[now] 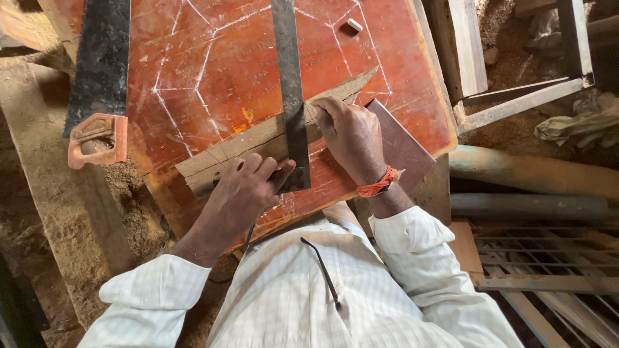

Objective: The person measures and marks a rectangular wooden block using a tape measure, a try square, and a pencil. They repeatedly reposition the block and tools to draw straight lines on multiple faces of the wood.

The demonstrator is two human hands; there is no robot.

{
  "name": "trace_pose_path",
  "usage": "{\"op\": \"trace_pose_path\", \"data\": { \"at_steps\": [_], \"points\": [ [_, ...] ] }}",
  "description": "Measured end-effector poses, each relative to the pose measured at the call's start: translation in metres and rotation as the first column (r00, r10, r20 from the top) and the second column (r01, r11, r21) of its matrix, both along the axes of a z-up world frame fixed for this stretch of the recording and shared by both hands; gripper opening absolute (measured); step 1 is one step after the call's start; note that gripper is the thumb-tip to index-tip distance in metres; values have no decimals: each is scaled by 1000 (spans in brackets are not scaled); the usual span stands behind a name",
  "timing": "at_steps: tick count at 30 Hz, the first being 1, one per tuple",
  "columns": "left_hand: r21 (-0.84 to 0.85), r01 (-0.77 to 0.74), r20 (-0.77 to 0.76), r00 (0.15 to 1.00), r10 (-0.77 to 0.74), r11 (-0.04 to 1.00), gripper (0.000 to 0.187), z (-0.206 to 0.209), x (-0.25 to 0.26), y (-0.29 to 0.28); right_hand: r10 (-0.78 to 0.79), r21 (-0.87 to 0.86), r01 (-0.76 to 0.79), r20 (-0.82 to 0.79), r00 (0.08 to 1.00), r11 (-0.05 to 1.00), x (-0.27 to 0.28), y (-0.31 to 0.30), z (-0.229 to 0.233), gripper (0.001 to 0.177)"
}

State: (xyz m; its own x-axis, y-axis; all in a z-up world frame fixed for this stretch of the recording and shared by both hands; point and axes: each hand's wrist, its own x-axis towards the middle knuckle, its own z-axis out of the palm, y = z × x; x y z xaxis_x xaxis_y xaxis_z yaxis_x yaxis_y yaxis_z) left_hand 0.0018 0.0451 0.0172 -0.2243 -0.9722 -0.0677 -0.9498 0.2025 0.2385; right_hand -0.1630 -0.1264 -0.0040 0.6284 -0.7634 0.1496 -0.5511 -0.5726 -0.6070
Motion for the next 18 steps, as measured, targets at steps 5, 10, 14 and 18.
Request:
{"op": "trace_pose_path", "data": {
  "at_steps": [5,10,14,18],
  "points": [
    [52,-2,4,1000,2,999,80,4,-1,-2,13,-28,-15,-47,999,999,2,-1,1,14],
    [20,26,22,999,-26,999,79,5,0,-4,57,-27,-61,-123,991,998,-1,3,8,11],
    [-57,7,32,999,-5,998,64,4,1,-2,138,95,-120,-215,967,988,-21,31,19,12],
    [-33,-29,-144,989,24,999,71,5,3,5,138,263,-94,-154,979,960,-64,60,25,17]
  ]
}}
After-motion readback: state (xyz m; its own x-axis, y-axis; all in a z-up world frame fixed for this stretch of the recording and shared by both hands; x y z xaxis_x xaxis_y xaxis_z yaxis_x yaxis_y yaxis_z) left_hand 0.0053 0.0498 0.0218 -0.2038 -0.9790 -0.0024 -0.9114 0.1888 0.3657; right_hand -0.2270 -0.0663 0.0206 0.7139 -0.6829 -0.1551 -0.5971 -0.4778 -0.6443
